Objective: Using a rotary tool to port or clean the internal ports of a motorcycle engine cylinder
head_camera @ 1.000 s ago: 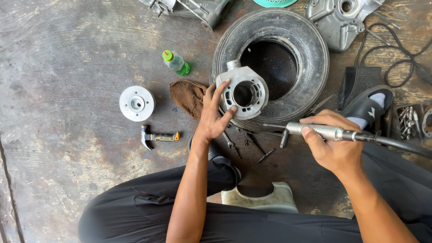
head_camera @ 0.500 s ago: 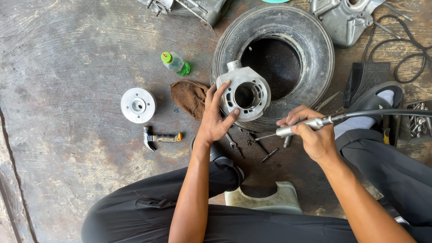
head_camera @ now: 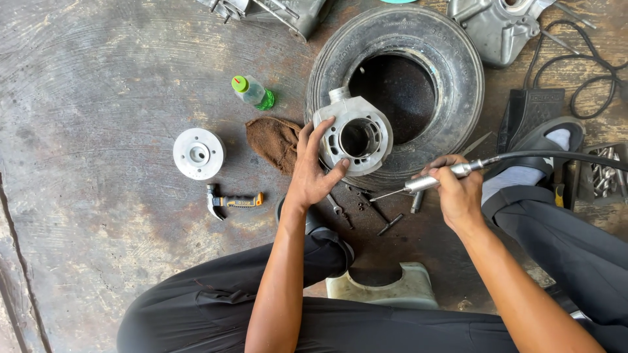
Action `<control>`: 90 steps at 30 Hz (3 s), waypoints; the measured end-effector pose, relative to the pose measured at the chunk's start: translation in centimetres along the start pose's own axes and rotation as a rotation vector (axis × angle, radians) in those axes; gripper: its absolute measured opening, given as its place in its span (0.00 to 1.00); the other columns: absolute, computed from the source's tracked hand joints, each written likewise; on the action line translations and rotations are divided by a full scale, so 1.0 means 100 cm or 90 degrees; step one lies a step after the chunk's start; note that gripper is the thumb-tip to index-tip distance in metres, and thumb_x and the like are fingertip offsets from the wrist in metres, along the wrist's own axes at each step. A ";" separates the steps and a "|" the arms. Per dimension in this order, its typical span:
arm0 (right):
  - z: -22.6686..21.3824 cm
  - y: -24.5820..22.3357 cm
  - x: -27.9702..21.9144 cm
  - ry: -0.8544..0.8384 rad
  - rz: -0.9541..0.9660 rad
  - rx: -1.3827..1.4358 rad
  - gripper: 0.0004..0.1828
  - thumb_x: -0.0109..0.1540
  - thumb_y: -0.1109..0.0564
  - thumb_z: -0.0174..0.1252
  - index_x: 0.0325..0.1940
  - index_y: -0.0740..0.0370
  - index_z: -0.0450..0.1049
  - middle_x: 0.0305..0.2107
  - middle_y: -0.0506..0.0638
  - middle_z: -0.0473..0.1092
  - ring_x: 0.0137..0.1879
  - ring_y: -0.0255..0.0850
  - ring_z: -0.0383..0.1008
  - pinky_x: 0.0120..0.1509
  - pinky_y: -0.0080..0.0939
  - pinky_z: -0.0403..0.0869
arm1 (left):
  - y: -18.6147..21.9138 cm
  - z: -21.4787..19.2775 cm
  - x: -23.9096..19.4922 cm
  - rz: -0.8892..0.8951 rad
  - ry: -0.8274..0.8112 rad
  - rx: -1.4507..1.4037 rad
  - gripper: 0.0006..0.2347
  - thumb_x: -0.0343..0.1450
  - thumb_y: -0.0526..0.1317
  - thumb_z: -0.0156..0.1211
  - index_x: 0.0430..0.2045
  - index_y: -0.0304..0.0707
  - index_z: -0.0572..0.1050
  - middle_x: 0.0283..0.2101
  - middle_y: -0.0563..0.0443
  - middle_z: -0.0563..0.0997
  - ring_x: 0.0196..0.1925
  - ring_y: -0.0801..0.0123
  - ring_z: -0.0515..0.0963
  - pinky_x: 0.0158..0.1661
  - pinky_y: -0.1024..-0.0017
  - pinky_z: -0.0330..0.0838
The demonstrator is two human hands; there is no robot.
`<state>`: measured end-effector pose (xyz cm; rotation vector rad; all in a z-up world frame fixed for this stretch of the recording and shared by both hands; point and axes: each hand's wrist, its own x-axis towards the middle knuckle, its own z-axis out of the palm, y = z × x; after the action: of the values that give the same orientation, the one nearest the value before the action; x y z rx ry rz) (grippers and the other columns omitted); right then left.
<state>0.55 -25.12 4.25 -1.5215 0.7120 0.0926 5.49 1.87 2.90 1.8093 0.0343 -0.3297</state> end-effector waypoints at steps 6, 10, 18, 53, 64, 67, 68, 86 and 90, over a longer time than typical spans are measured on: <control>-0.009 0.007 0.010 0.083 0.015 -0.150 0.06 0.58 0.57 0.61 0.36 0.59 0.73 0.28 0.57 0.76 0.30 0.34 0.76 0.34 0.30 0.75 | -0.001 0.001 -0.003 -0.007 0.004 -0.003 0.35 0.61 0.50 0.68 0.67 0.58 0.63 0.67 0.26 0.61 0.68 0.20 0.61 0.62 0.27 0.57; -0.024 0.041 0.021 0.110 0.055 -0.191 0.06 0.57 0.57 0.63 0.36 0.60 0.76 0.25 0.60 0.75 0.28 0.42 0.79 0.32 0.38 0.79 | -0.003 0.003 -0.002 -0.011 -0.003 -0.004 0.35 0.62 0.51 0.67 0.68 0.59 0.63 0.68 0.26 0.60 0.70 0.21 0.58 0.64 0.29 0.54; -0.045 0.057 0.040 0.205 0.035 -0.065 0.10 0.61 0.60 0.61 0.41 0.71 0.71 0.28 0.62 0.71 0.27 0.49 0.80 0.28 0.46 0.83 | -0.004 0.005 -0.003 -0.006 0.001 -0.009 0.34 0.63 0.50 0.65 0.68 0.57 0.62 0.67 0.26 0.61 0.72 0.23 0.56 0.66 0.30 0.52; 0.011 0.019 0.026 0.032 -0.044 -0.364 0.25 0.73 0.38 0.52 0.46 0.66 0.74 0.34 0.63 0.74 0.46 0.58 0.78 0.47 0.55 0.76 | -0.017 0.022 -0.011 0.038 0.065 -0.013 0.33 0.65 0.48 0.62 0.69 0.53 0.60 0.71 0.41 0.62 0.75 0.31 0.52 0.68 0.35 0.50; 0.045 -0.015 0.003 -0.336 -0.079 -0.143 0.36 0.67 0.55 0.57 0.75 0.70 0.53 0.59 0.76 0.61 0.63 0.68 0.69 0.63 0.63 0.72 | -0.015 0.017 -0.027 0.152 0.063 -0.004 0.32 0.64 0.46 0.66 0.66 0.48 0.64 0.69 0.36 0.62 0.75 0.34 0.55 0.70 0.41 0.51; 0.041 -0.008 0.005 -0.335 -0.080 -0.099 0.37 0.65 0.56 0.60 0.74 0.71 0.54 0.60 0.73 0.60 0.64 0.66 0.68 0.64 0.64 0.71 | -0.010 0.014 -0.027 0.148 0.052 -0.008 0.32 0.65 0.46 0.66 0.67 0.50 0.63 0.70 0.31 0.59 0.75 0.32 0.54 0.70 0.40 0.51; 0.040 -0.006 0.008 -0.340 -0.082 -0.086 0.38 0.64 0.56 0.61 0.74 0.70 0.55 0.61 0.72 0.60 0.64 0.64 0.69 0.64 0.63 0.71 | -0.009 0.013 -0.026 0.154 0.044 -0.016 0.31 0.66 0.46 0.65 0.67 0.50 0.63 0.70 0.30 0.59 0.75 0.31 0.54 0.69 0.39 0.50; 0.033 0.005 0.012 -0.367 -0.125 -0.083 0.39 0.62 0.60 0.64 0.74 0.70 0.56 0.61 0.69 0.60 0.63 0.63 0.69 0.59 0.56 0.76 | -0.011 0.008 -0.030 0.202 0.024 -0.048 0.31 0.66 0.40 0.68 0.66 0.48 0.63 0.71 0.22 0.56 0.71 0.27 0.60 0.66 0.36 0.56; 0.032 0.005 0.012 -0.380 -0.151 -0.114 0.36 0.64 0.61 0.62 0.74 0.70 0.56 0.61 0.69 0.60 0.64 0.64 0.68 0.59 0.57 0.76 | -0.007 0.010 -0.032 0.194 0.030 -0.069 0.32 0.65 0.38 0.71 0.65 0.48 0.64 0.72 0.23 0.55 0.71 0.28 0.60 0.66 0.35 0.57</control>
<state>2.41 -22.59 2.87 -1.6243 0.0474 0.4206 2.13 1.57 2.78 1.6849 -0.1859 -0.0672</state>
